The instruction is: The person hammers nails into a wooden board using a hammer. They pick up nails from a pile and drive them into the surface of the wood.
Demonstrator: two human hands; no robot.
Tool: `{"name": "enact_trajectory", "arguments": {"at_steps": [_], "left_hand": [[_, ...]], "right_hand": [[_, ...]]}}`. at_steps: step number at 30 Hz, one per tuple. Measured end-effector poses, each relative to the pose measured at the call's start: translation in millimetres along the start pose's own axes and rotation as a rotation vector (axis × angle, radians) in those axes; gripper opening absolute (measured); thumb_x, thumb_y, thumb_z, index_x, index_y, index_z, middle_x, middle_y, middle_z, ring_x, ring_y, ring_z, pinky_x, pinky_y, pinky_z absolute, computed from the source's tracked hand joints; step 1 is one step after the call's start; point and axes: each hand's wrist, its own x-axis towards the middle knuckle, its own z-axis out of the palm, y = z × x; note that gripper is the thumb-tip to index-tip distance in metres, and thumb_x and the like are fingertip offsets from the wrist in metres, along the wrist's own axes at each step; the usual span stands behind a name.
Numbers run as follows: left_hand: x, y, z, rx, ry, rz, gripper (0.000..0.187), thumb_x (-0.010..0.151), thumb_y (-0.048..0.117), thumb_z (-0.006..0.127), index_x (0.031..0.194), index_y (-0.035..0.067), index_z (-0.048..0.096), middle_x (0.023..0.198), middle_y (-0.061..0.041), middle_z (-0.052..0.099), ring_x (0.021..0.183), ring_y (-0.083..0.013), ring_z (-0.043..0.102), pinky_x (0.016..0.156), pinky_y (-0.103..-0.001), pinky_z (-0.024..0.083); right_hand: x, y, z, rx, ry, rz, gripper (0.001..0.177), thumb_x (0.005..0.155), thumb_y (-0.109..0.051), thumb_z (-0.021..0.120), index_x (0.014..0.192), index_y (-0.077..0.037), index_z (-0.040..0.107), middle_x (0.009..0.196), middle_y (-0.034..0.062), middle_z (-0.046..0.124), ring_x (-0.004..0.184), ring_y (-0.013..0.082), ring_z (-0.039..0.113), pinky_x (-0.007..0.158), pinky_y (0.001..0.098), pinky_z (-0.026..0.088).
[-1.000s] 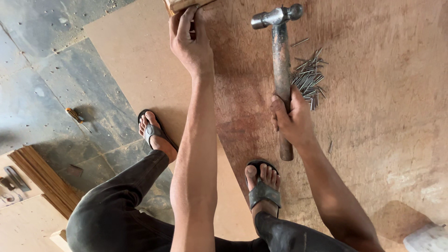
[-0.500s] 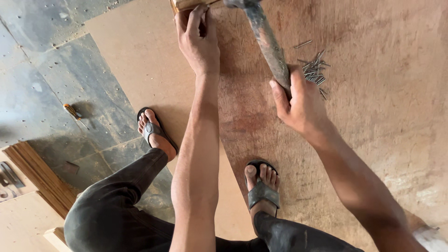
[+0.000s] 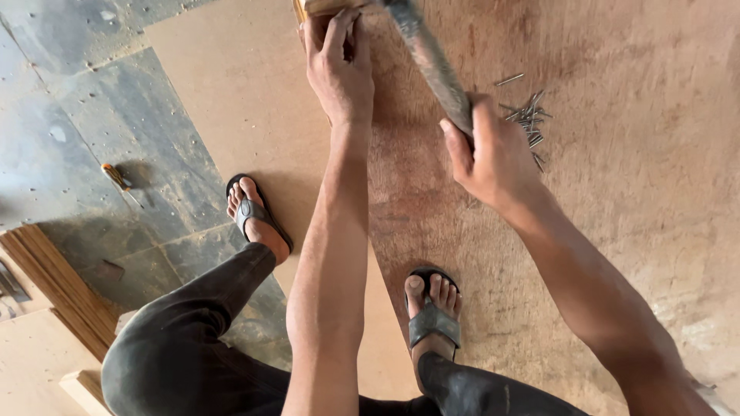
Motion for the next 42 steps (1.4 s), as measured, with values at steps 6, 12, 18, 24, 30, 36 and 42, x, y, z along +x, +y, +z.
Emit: {"name": "enact_trajectory", "arguments": {"at_steps": [6, 12, 18, 24, 30, 36, 42], "left_hand": [[0, 0, -1, -0.002, 0.027, 0.054, 0.019, 0.097, 0.011, 0.075, 0.116, 0.01, 0.071, 0.114, -0.005, 0.065, 0.104, -0.022, 0.068, 0.087, -0.033, 0.062], [1, 3, -3, 0.025, 0.034, 0.061, 0.014, 0.098, 0.012, 0.076, 0.112, 0.013, 0.073, 0.112, -0.002, 0.069, 0.105, -0.0219, 0.067, 0.089, -0.035, 0.061], [3, 1, -3, 0.039, 0.006, 0.04, 0.014, 0.096, 0.008, 0.076, 0.11, 0.009, 0.075, 0.105, -0.007, 0.066, 0.1, -0.0256, 0.066, 0.086, -0.035, 0.06], [1, -10, 2, -0.026, 0.025, 0.067, 0.019, 0.095, 0.006, 0.076, 0.113, 0.01, 0.074, 0.115, -0.005, 0.067, 0.106, -0.0233, 0.069, 0.09, -0.034, 0.062], [-45, -3, -25, -0.014, -0.053, 0.183, 0.029, 0.101, 0.0, 0.069, 0.129, 0.006, 0.068, 0.14, -0.017, 0.055, 0.127, -0.0321, 0.062, 0.106, -0.037, 0.056], [-113, 17, -73, 0.208, -0.363, 0.313, 0.046, 0.1, -0.001, 0.057, 0.146, 0.002, 0.056, 0.158, -0.012, 0.047, 0.152, -0.0305, 0.039, 0.128, -0.045, 0.034], [-115, 18, -73, 0.26, -0.396, 0.348, 0.048, 0.103, 0.005, 0.053, 0.151, 0.002, 0.05, 0.161, -0.012, 0.044, 0.153, -0.0299, 0.037, 0.129, -0.044, 0.031]], "right_hand": [[5, 1, 9, -0.051, -0.059, 0.057, 0.026, 0.112, -0.018, 0.053, 0.115, 0.007, 0.045, 0.066, 0.0043, 0.052, 0.045, 0.012, 0.05, 0.035, 0.0304, 0.042], [-7, -2, 1, 0.067, 0.039, 0.011, 0.021, 0.113, -0.014, 0.052, 0.113, 0.006, 0.047, 0.069, 0.0058, 0.055, 0.044, 0.0124, 0.051, 0.034, 0.0303, 0.041], [0, 0, 20, -0.102, 0.04, -0.028, 0.025, 0.113, -0.017, 0.054, 0.115, 0.006, 0.045, 0.069, 0.0067, 0.054, 0.051, 0.015, 0.052, 0.042, 0.033, 0.044], [10, -18, 5, 0.06, -0.027, 0.114, 0.025, 0.114, -0.017, 0.056, 0.118, 0.006, 0.046, 0.07, 0.0087, 0.058, 0.046, 0.0158, 0.056, 0.042, 0.0335, 0.047], [-19, -48, -15, 0.169, 0.154, 0.074, 0.036, 0.112, -0.018, 0.06, 0.131, 0.008, 0.046, 0.073, 0.0096, 0.06, 0.054, 0.0173, 0.06, 0.046, 0.0357, 0.046], [-63, -43, 18, 0.071, 0.262, 0.125, 0.026, 0.109, -0.017, 0.064, 0.115, 0.005, 0.051, 0.072, 0.0099, 0.061, 0.055, 0.0215, 0.064, 0.048, 0.0362, 0.047], [-62, -34, 25, 0.063, 0.398, 0.066, 0.026, 0.111, -0.018, 0.06, 0.113, 0.006, 0.05, 0.071, 0.0122, 0.06, 0.053, 0.0254, 0.062, 0.047, 0.0373, 0.048]]}}
